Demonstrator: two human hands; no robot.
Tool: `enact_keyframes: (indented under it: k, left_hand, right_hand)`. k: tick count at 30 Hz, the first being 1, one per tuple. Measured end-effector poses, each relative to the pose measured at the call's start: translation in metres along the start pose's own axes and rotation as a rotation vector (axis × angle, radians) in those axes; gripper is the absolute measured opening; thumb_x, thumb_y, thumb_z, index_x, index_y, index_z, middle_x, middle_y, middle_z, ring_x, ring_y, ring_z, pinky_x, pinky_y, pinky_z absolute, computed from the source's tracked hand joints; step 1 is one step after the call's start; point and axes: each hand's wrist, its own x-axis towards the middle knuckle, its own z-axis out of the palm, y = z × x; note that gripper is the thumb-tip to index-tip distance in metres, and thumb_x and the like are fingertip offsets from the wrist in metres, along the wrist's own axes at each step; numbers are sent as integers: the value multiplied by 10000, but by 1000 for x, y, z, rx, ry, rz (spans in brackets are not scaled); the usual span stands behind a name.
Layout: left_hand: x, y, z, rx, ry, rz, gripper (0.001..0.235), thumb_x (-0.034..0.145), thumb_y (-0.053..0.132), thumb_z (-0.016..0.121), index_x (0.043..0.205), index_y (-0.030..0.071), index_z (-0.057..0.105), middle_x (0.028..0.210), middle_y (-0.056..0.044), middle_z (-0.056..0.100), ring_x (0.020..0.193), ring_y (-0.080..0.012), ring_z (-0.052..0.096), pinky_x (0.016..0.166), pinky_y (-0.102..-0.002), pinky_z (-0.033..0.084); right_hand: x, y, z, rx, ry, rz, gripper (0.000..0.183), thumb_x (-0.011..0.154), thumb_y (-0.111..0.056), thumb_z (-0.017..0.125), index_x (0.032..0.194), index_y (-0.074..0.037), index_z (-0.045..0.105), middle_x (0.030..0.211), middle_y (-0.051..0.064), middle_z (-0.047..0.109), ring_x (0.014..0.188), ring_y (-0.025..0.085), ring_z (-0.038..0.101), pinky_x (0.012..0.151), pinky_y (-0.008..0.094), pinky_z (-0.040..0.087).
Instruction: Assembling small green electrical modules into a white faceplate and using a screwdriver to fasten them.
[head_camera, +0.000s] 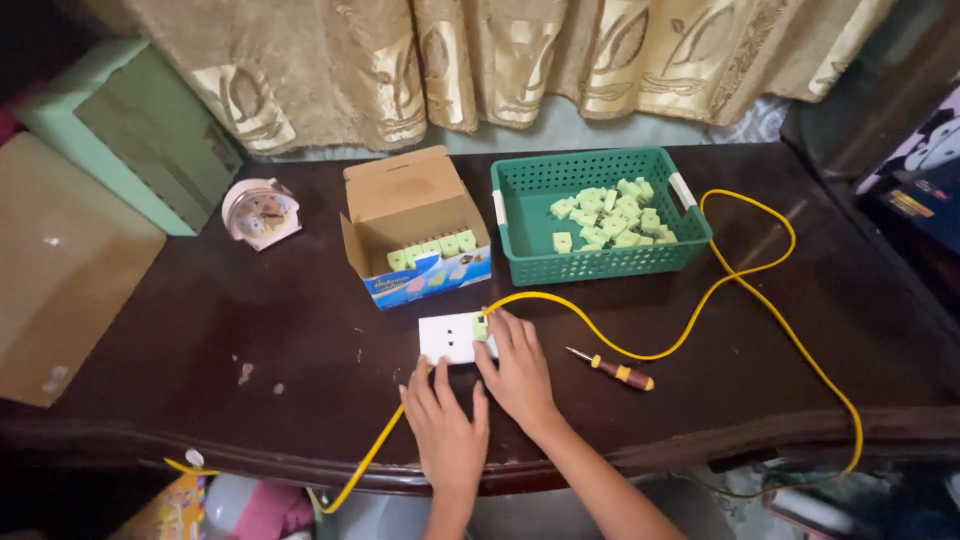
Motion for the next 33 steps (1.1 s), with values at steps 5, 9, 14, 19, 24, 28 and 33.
enact_keyframes:
  k: [5,9,14,19,24,28,33]
  left_hand:
    - [3,6,-8,-5,19,-3,576,1073,373,709,1533,45,597,1612,-237,580,1461,-442,583,1308,-648,414]
    - [2,3,-4,10,32,-10,550,1069,355,715,1515,51,613,1596,-223,599,1446,-438,592,1310,-649,416]
    - [0,1,-4,-9,-2,-18,558,1079,354,700,1539,55,598,1623,-230,576,1482,-438,563,1324,-656,380]
    - [5,-10,1,-133,-62,-37,622,1067,373,710,1585,64,556,1668,-213,525,1535,-434,495,1336,-697,301]
    - [19,-18,12,-196,-107,25,757,1026,393,777,1623,26,491,1671,-265,484,1557,-459,467,1315,-723,292]
    - [32,-21,25,-213,-111,52,829,1015,389,815,1666,31,447,1710,-272,457,1583,-457,443,1315,-712,296]
    - [38,-14,33,-229,-108,-30,824,994,326,816,1666,37,437,1765,-274,395,1630,-457,387,1352,-695,239]
  right_hand:
    - [0,-2,-5,-13,53,-67,460,1129,-257,654,1494,21,625,1498,203,660,1332,405,610,1116,508,541]
    - [2,-2,-5,-12,34,-72,471,1141,-266,639,1512,23,611,1506,205,659,1350,399,603,1120,506,541]
    - [3,-4,-6,-23,57,-88,474,1112,-258,675,1484,30,619,1469,214,668,1319,406,596,1121,514,527]
    - [2,-3,-5,-18,50,-46,509,1102,-344,692,1481,-7,642,1473,170,688,1367,367,595,1120,521,507]
    - [0,2,1,24,60,-72,509,1109,-318,697,1480,23,627,1444,202,709,1390,362,620,1185,523,481]
    - [2,4,3,111,47,-60,467,1150,-266,633,1499,43,615,1487,209,708,1411,370,632,1199,513,486]
    - [1,3,1,292,-93,168,559,1093,-327,707,1553,-32,588,1496,191,679,1401,339,656,1121,476,536]
